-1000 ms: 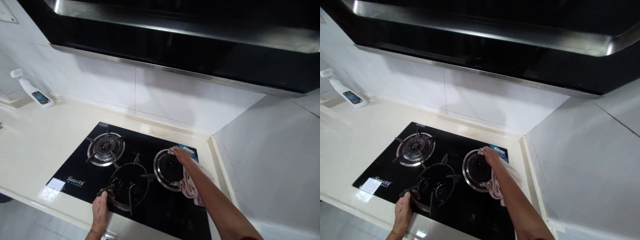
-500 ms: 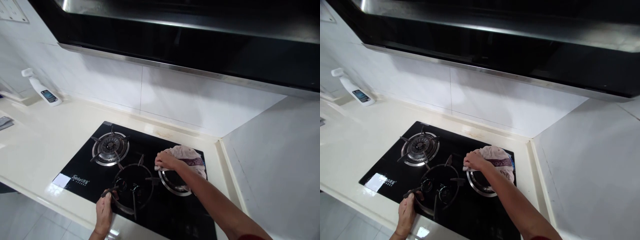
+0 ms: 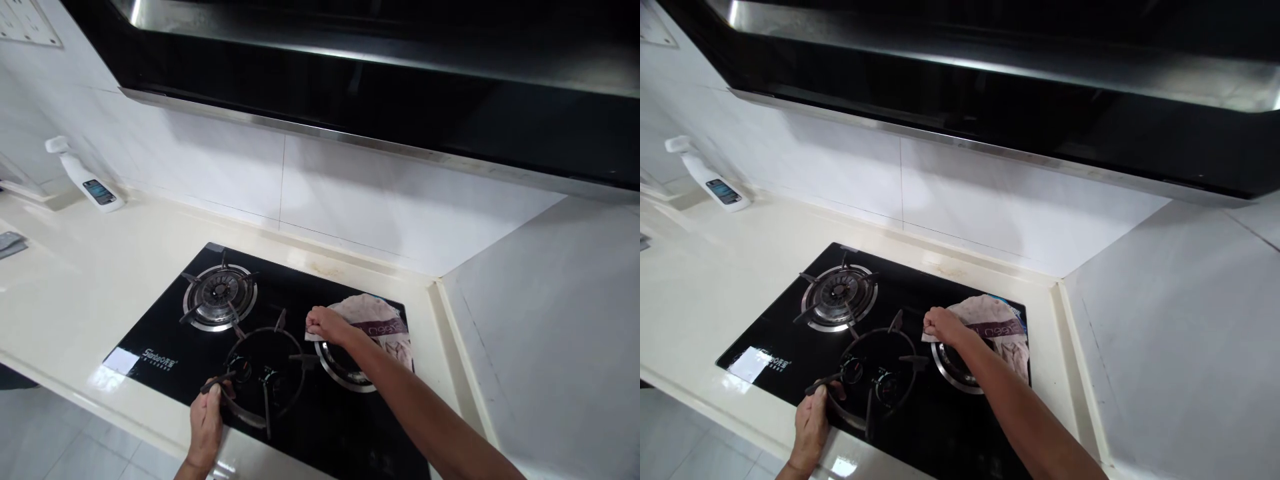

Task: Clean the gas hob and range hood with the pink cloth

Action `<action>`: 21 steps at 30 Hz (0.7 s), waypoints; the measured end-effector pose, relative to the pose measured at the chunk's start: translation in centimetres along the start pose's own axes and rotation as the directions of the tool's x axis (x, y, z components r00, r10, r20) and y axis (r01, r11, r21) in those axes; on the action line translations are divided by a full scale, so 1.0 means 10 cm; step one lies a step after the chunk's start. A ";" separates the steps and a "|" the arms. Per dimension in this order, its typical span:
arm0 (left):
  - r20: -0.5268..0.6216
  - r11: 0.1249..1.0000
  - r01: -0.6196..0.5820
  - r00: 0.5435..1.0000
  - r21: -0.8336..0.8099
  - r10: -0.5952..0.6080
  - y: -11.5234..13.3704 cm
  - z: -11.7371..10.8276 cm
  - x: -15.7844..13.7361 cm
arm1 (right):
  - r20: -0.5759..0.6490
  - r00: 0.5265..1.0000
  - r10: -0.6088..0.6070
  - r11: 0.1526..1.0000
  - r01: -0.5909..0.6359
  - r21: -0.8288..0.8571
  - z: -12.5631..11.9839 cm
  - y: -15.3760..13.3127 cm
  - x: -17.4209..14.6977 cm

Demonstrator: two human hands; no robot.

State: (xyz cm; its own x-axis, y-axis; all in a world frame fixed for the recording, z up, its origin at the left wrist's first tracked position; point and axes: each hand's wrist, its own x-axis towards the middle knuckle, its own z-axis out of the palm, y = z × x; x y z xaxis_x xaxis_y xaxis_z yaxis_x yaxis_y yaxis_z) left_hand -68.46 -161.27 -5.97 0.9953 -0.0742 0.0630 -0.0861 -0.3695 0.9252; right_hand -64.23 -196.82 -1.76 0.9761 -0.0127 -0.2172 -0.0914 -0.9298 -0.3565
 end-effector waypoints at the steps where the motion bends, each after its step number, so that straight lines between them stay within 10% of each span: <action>1: 0.000 1.000 0.003 1.000 0.004 -0.003 -0.01 0.00 0.00 | -0.007 1.000 0.016 1.000 -0.016 0.004 -0.02 0.03 0.02; 9: -0.011 1.000 -0.007 1.000 -0.015 0.007 -0.06 0.01 -0.01 | -0.191 0.941 0.280 0.951 -0.300 -0.082 -0.37 0.55 0.07; 15: -0.016 0.999 -0.018 1.000 -0.046 0.017 -0.05 0.02 -0.02 | -0.022 0.999 -0.025 0.989 0.021 -0.148 -0.09 0.08 -0.16; 21: -0.005 1.000 0.015 1.000 -0.022 -0.016 0.02 0.01 -0.02 | 0.073 0.962 -0.262 0.958 0.269 -0.097 -0.05 0.12 -0.29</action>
State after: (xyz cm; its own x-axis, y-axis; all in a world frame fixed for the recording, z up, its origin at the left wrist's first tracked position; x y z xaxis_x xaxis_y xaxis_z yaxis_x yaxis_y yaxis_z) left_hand -68.69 -161.45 -5.84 0.9967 -0.0636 0.0505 -0.0697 -0.3503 0.9340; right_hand -67.03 -198.13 -1.09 0.9488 0.2585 -0.1813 0.1938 -0.9301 -0.3120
